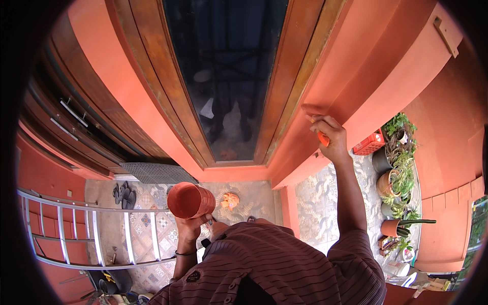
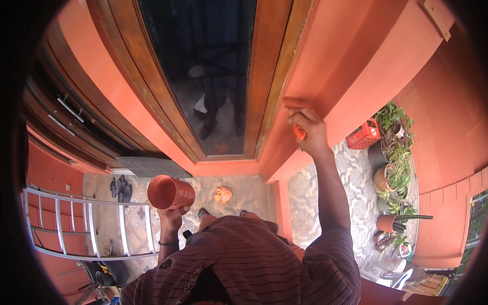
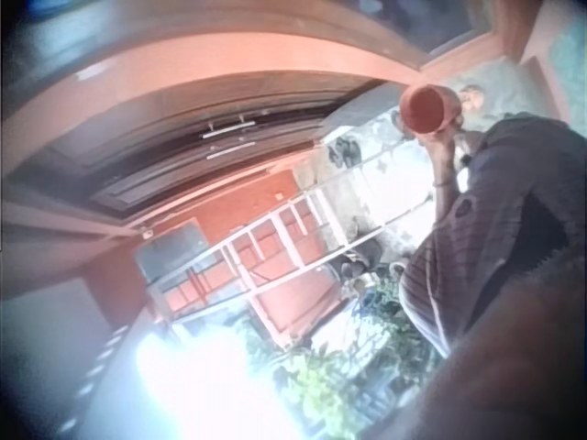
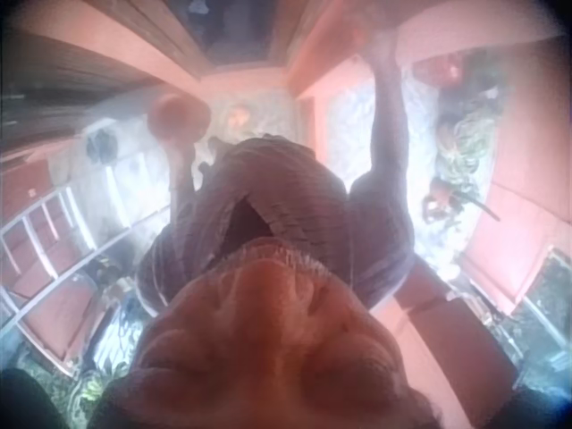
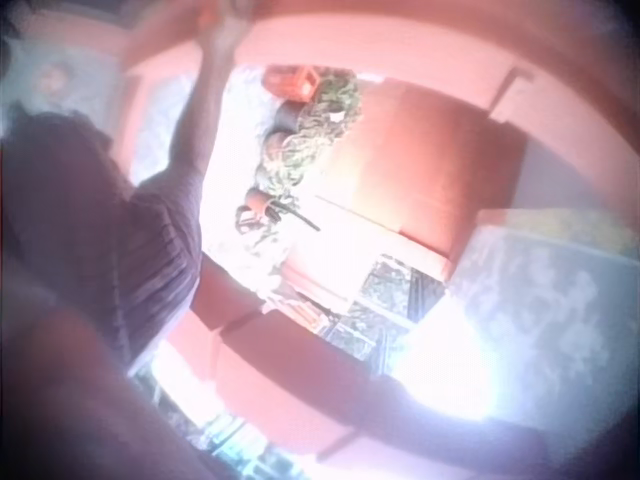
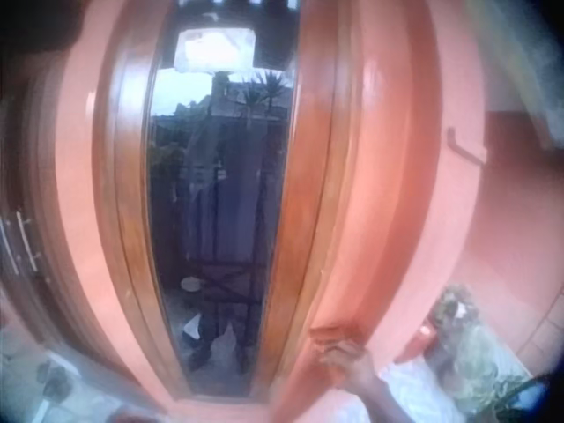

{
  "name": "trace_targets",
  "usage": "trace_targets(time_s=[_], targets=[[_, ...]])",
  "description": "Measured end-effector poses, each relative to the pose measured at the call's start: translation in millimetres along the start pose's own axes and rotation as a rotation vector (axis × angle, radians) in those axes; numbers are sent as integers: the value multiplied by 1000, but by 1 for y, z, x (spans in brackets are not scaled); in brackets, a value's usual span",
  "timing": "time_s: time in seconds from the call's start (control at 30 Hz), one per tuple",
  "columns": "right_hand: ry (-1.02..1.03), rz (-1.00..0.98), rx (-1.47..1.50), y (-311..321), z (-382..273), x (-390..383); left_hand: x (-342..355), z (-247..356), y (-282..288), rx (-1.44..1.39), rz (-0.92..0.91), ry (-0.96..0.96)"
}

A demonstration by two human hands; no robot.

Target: The person paints a wooden door frame using a paintbrush and a small container of paint. They repeatedly dip the brush into the container and apply paint to the frame, occasionally adjusting their position and using a ladder to reach higher sections.

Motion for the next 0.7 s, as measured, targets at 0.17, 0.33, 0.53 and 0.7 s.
trace_targets(time_s=[0.17, 0.33, 0.53, 0.7], targets=[[130, 58, 41, 66, -27, 72, -7, 3, -14, 17, -14, 43], [306, 420, -74, 134, -63, 142, -23, -12, -18, 46, -9, -22], [542, 654, -347, 102, -56, 133, -37, -16, -17, 70, 27, -5], [359, 512, -330, 8, 4, 63, -41, -14, -15, 88, 47, 28]])
Point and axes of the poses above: each hand's wrist, its own x-axis towards the middle knuckle, its own y-axis out of the back of the hand, z = x × y, the point moved 3 cm from there along x, towards the middle knuckle, and after that the axes turned 9 degrees about -y, right-handed, at the moved point
